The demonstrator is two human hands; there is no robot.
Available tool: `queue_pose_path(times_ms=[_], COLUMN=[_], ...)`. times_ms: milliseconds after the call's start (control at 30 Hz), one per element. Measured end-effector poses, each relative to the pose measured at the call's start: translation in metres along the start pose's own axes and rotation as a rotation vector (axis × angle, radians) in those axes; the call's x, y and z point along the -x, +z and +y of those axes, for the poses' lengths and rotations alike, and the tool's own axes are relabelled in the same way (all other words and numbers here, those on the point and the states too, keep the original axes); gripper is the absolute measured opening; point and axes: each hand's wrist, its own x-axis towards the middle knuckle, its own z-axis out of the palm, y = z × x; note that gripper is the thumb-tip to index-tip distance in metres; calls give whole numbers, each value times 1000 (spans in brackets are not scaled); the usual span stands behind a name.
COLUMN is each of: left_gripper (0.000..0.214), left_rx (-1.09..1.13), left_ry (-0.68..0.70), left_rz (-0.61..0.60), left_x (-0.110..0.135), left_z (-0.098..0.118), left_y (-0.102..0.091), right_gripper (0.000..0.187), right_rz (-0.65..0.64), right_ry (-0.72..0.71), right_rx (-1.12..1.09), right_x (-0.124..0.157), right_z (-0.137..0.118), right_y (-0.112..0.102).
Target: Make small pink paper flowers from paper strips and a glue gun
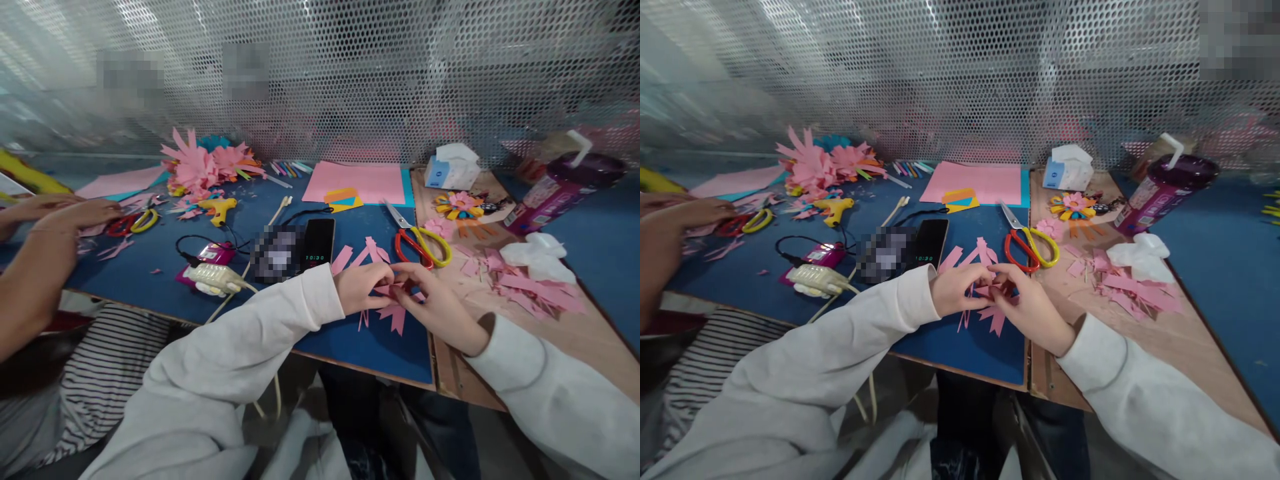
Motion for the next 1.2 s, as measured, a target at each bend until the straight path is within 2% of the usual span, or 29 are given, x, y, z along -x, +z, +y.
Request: queue_pose_path(times_ms=[100,167,233,300,367,467,533,567,700,767,967,1033,1133,1200], left_gripper=[30,35,27,24,27,30,33,36,39,39,42,42,40,33], left_rx=[-43,-150,-298,-305,-281,-227,-168,-194,-359,-399,-267,-249,-311,-358], left_ry=[-15,-88,-310,-533,-723,-944,-1010,-987,-785,-727,-779,-774,-726,-634], left_rz=[-25,-76,-137,-263,-239,-214,-196,-136,198,254,190,154,50,-9], left_x=[-3,-3,3,15,31,55,68,72,78,75,69,68,62,52], left_z=[5,11,16,14,2,-29,-47,-54,-59,-56,-52,-45,-19,5], left_y=[-12,-36,-70,-105,-134,-154,-157,-157,-159,-160,-160,-161,-152,-130], right_gripper=[26,28,29,28,27,28,28,27,27,29,27,25,23,22], right_rz=[37,80,105,110,101,103,120,131,142,133,141,145,115,99], right_ry=[4,1,-11,-24,-25,-13,-8,-7,-3,3,7,-18,-29,-21], right_rx=[-21,-32,-31,-25,-17,-2,16,26,46,48,98,104,90,75], right_x=[-1,-2,-2,-3,-3,-4,-5,-5,-5,-5,-6,-6,-5,-3], right_z=[1,2,3,3,4,5,6,6,7,7,6,6,5,5], right_y=[-1,-3,-5,-7,-7,-8,-8,-8,-10,-10,-11,-10,-9,-8])
